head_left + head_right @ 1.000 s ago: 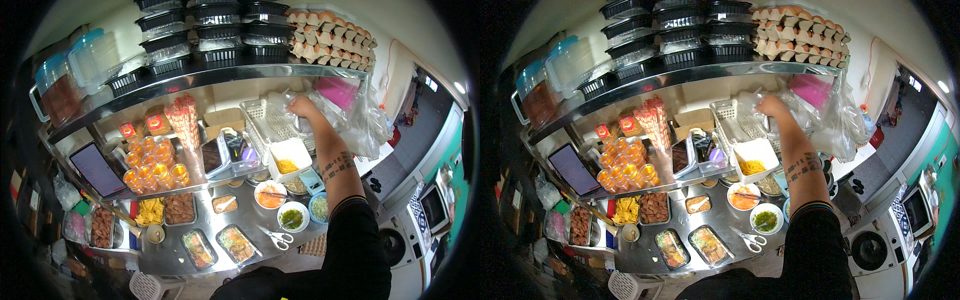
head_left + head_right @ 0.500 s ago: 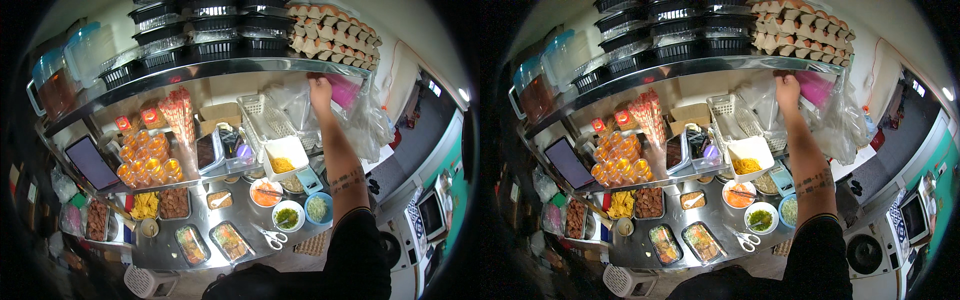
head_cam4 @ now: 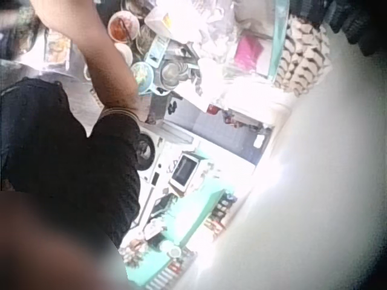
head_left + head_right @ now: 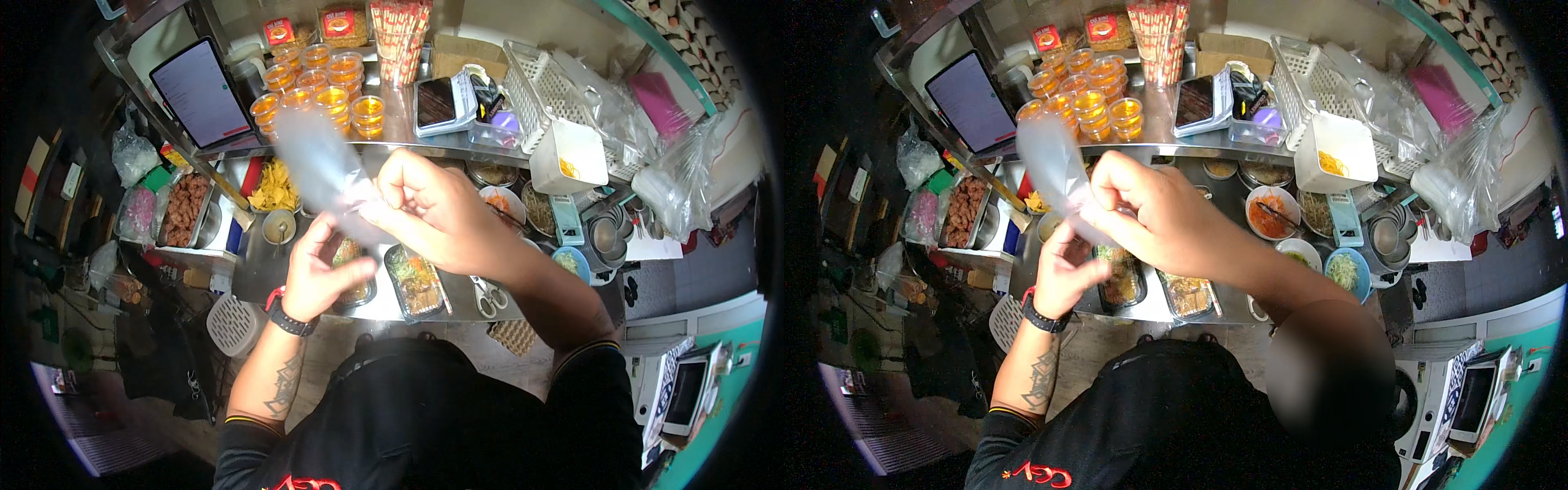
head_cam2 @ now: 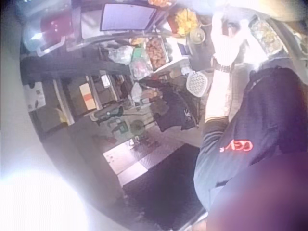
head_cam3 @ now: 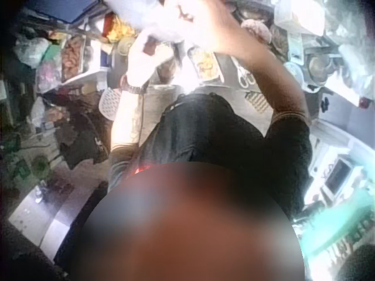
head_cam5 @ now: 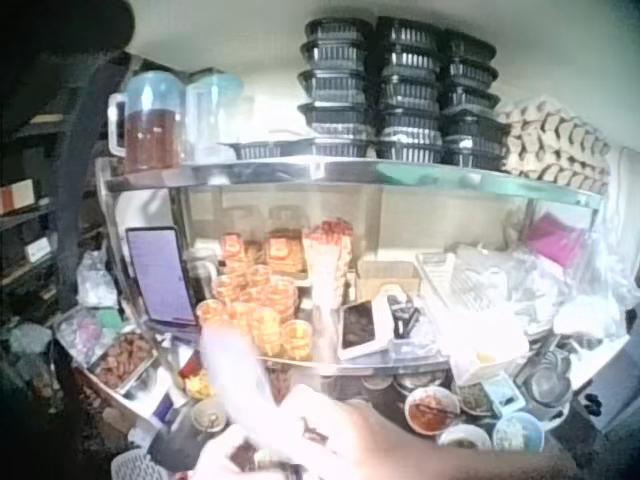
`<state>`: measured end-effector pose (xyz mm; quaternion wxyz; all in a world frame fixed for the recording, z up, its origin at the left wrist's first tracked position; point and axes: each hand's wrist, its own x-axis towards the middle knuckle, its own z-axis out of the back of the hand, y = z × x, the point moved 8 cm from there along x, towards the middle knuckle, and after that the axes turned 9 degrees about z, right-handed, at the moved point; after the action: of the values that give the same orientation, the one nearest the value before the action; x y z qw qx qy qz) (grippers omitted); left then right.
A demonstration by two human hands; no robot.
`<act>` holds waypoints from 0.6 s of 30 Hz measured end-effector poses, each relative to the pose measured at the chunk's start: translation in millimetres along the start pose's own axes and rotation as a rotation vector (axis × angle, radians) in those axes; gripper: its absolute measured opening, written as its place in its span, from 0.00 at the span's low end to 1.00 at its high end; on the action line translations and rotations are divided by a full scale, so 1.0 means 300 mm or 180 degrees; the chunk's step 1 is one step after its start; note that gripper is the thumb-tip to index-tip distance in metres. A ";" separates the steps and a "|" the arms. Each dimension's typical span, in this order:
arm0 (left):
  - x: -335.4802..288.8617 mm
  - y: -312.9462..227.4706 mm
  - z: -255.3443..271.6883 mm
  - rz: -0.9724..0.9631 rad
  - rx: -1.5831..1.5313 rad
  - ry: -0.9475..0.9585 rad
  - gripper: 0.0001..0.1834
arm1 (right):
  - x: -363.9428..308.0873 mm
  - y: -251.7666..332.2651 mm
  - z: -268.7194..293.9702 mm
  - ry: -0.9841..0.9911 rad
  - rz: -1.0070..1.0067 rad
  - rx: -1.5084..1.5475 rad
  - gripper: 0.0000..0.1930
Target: The person assembles a meal in a plastic container by adding various ingredients including meat, vegetables, and sauces. They use tongs and a spoon to transfer items from bowls and trays into the container, then seal it with a lid and place it in a plastic bag.
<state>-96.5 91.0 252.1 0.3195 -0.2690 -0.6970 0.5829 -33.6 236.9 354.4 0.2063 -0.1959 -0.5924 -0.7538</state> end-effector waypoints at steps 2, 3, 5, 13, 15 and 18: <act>0.001 0.042 0.074 0.0016 0.0449 -0.0374 0.21 | 0.000 -0.117 -0.013 -0.0460 -0.0183 0.0707 0.15; -0.002 0.041 0.102 -0.0061 0.0527 -0.0572 0.14 | -0.001 -0.121 0.005 -0.0584 -0.0099 0.0195 0.16; -0.020 0.047 0.132 0.0204 -0.0360 -0.0535 0.06 | -0.022 -0.103 0.048 -0.0838 0.0061 -0.0763 0.19; -0.084 0.134 0.213 0.0960 -0.0537 -0.0409 0.13 | -0.289 -0.479 -0.102 0.0176 -0.0732 -0.0257 0.31; -0.125 0.070 0.187 0.0605 0.0808 -0.0081 0.09 | -0.288 -0.418 -0.207 0.1067 -0.1292 -0.0156 0.23; -0.259 0.061 0.241 0.1090 0.2445 0.0263 0.16 | -0.136 -0.308 -0.047 0.0341 -0.1281 -0.1671 0.12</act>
<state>-100.8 -10.2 215.5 0.3228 -0.2654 -0.3609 0.8337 -50.3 246.0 254.1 0.0267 -0.0816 -0.3931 -0.9155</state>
